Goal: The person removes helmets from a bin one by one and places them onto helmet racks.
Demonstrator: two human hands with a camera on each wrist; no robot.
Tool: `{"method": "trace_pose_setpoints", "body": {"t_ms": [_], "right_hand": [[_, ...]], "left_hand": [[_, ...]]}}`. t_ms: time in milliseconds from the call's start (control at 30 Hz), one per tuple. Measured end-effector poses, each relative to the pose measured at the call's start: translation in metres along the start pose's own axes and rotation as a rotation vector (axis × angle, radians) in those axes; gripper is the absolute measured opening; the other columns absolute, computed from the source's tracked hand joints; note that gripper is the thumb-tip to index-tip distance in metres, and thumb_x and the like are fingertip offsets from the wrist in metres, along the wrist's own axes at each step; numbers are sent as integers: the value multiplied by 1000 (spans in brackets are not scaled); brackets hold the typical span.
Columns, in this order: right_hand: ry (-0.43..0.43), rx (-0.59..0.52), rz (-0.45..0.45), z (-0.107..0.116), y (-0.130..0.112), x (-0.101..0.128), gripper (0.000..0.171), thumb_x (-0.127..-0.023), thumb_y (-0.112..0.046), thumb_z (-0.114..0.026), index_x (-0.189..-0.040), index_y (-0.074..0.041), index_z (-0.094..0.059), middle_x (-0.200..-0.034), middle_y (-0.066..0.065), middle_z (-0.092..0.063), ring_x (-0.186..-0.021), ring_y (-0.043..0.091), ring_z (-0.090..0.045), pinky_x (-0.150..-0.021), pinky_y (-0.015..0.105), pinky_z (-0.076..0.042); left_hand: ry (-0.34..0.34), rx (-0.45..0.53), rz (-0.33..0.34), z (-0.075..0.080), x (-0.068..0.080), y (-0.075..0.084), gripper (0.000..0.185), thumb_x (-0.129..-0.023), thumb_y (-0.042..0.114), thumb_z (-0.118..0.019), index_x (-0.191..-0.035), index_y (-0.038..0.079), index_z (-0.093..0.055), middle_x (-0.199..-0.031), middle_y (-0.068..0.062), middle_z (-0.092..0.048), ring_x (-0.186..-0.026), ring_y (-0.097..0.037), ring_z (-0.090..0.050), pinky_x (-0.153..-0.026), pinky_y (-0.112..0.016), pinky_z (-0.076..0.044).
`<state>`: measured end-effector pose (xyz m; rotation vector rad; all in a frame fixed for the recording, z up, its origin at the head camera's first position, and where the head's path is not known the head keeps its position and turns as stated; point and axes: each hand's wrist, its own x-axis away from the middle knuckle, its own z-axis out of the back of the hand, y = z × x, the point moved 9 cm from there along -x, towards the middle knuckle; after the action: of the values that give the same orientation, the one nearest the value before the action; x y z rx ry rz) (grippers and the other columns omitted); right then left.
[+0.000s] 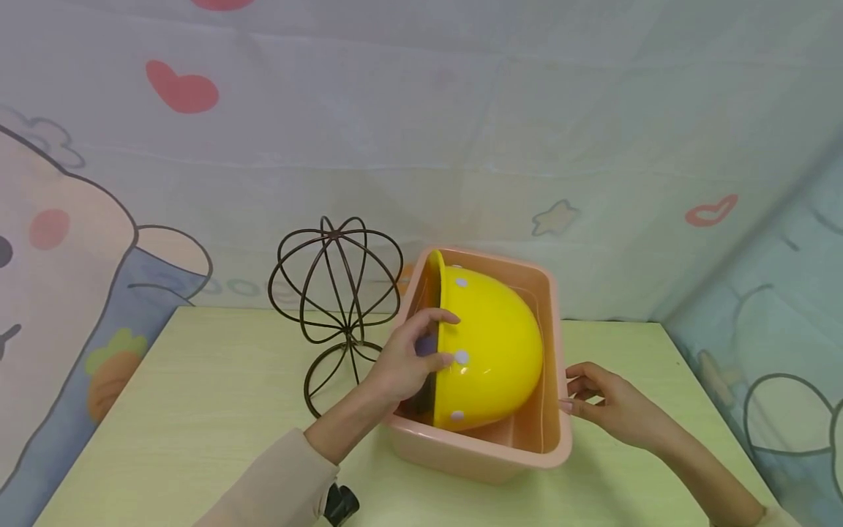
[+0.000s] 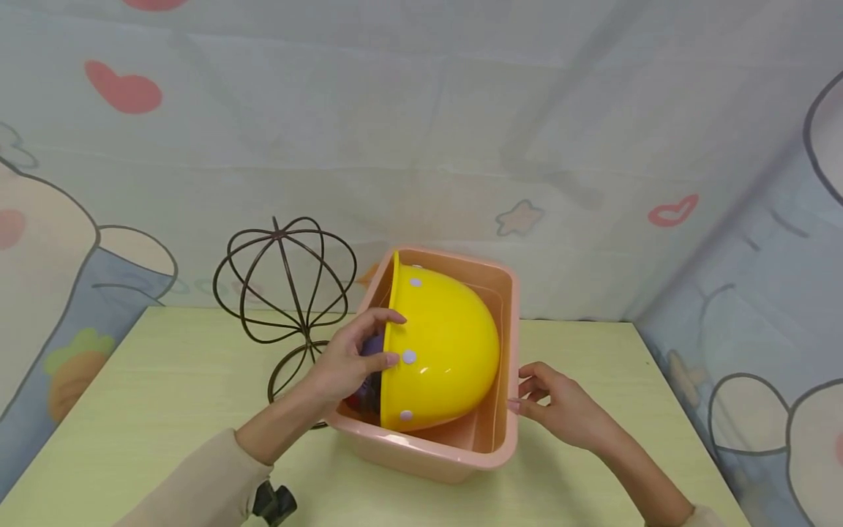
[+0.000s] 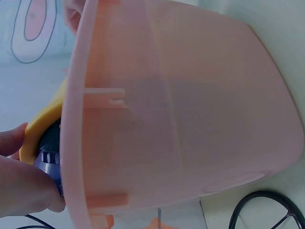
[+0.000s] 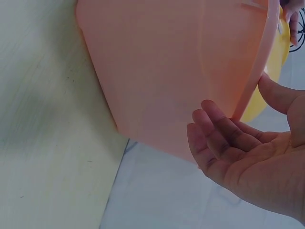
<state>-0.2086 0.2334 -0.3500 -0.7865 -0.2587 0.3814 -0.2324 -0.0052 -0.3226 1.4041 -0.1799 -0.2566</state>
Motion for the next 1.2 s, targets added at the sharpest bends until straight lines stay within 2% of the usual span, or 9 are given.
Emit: {"method": "trace_pose_setpoints", "body": {"t_ms": [200, 467, 833, 1033, 1200], "right_hand": [[-1, -12, 6, -1, -1, 0, 38, -91, -21, -61, -115, 6, -50, -100, 7, -60, -88, 18, -58, -73, 25, -51], [-9, -40, -1, -3, 1, -1, 38, -91, -20, -61, -116, 7, -50, -101, 8, -61, -89, 19, -59, -73, 25, -51], [-6, -28, -8, -3, 1, -3, 39, -90, -20, -62, -115, 7, -50, -104, 9, -61, -91, 23, -59, -72, 25, -51], [-8, -20, 0, -2, 1, -3, 38, -90, -20, -62, -115, 7, -50, -105, 10, -60, -92, 24, -59, -73, 25, -51], [-2, 9, 8, -2, 1, -4, 38, -91, -21, -62, -114, 6, -51, -102, 8, -61, -90, 21, -59, -72, 26, -51]], "left_hand": [[16, 43, -23, 9, 4, 14, 41, -86, -7, -59, -120, 15, -53, -129, -7, -43, -106, -28, -47, -92, -42, -44], [36, 156, -25, 17, 7, 30, 44, -86, -9, -58, -123, 14, -51, -123, -10, -49, -106, -29, -49, -92, -43, -45], [4, 285, -111, 27, 15, 57, 44, -87, -10, -55, -126, 8, -44, -121, -15, -46, -106, -30, -49, -91, -38, -46], [28, 347, -132, 37, 20, 69, 45, -89, -11, -52, -129, 7, -41, -116, -14, -46, -104, -28, -50, -90, -36, -47], [44, 404, -202, 50, 25, 81, 47, -88, -14, -49, -131, 4, -37, -112, -13, -44, -101, -27, -51, -87, -32, -48]]}}
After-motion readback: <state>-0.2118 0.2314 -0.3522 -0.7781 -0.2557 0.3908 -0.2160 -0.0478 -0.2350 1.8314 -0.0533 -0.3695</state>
